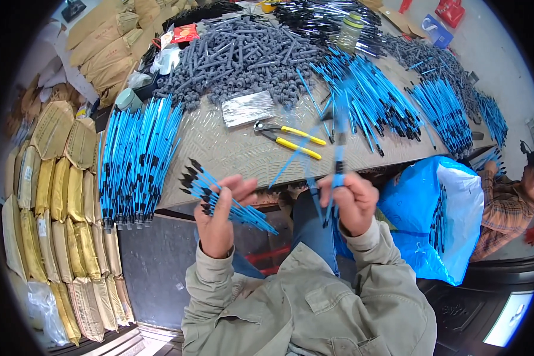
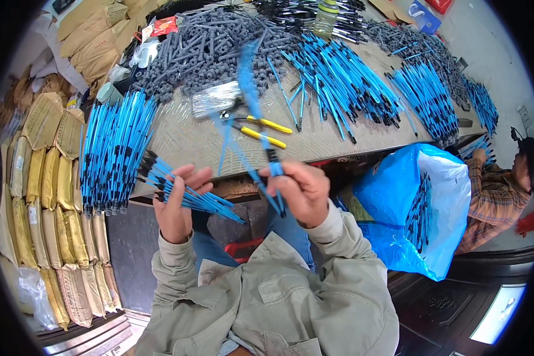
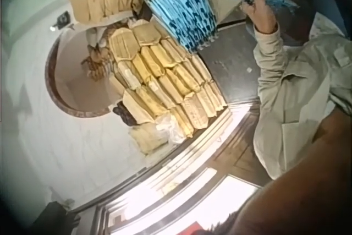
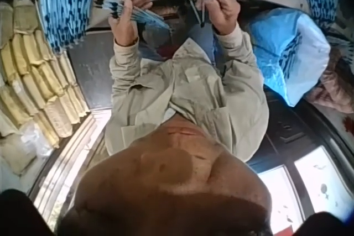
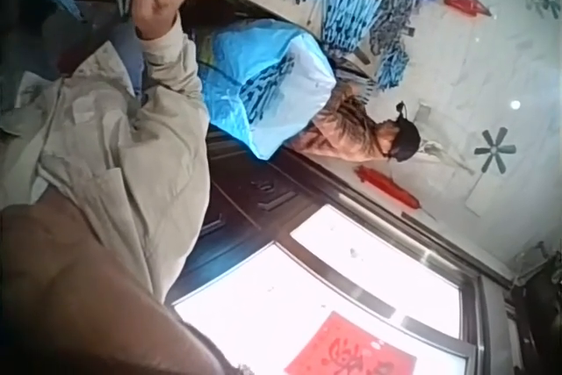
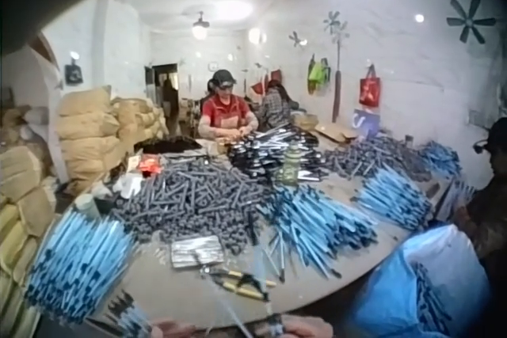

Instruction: The person assembles a multi-pronged blue component by inserting blue plastic rods into a black hub, then uses pliers to adjust the rods.

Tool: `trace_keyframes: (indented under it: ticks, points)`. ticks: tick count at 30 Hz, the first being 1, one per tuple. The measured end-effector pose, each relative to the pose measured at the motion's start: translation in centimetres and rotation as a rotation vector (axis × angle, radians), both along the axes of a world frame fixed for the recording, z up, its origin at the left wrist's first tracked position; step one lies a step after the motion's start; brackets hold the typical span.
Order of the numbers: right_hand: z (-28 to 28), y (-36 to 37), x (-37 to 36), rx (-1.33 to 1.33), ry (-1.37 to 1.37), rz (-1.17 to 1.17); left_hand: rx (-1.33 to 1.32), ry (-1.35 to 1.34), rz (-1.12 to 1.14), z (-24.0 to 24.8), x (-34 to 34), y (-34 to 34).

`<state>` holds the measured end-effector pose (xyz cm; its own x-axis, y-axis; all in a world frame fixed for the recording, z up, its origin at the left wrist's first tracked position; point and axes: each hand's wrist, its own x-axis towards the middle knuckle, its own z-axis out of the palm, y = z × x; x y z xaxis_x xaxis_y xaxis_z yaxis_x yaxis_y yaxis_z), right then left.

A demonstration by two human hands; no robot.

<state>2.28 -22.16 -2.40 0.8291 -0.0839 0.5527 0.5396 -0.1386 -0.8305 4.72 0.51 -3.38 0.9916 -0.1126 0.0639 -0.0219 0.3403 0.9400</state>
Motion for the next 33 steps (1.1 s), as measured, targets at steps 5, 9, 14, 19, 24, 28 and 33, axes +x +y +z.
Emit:
trace_keyframes:
  ticks: [5, 9, 14, 19, 24, 28, 33]
  points:
    - [-2.2, 2.5, 0.2, -0.124, 0.220, 0.306, -0.155, -0.046, 0.000, 0.9, 0.4, -0.6]
    - [-2.9, 3.2, 0.7, -0.184, 0.281, 0.404, -0.088, -0.132, 0.102, 0.4, 0.4, -1.2]
    - [-1.9, 3.1, 2.6, -0.171, 0.426, 0.671, -0.242, -0.180, 0.055, -0.8, 0.5, -0.8]
    - [-2.1, 3.7, 4.1, -0.079, 0.517, 0.706, -0.693, -0.031, 0.004, 0.3, -0.2, -0.4]
    - [-1.4, 2.8, 6.6, -0.222, 0.451, 0.739, -0.629, -0.182, 0.042, 0.5, -0.8, 0.2]
    - [-3.3, -6.0, 16.6, -0.670, 0.003, -0.022, -0.630, -0.083, 0.205, 2.8, -1.1, 0.1]
    - [-3.7, -13.9, 21.1, -1.242, 0.233, -0.759, -0.623, -0.230, -0.120, 1.0, -2.1, 3.2]
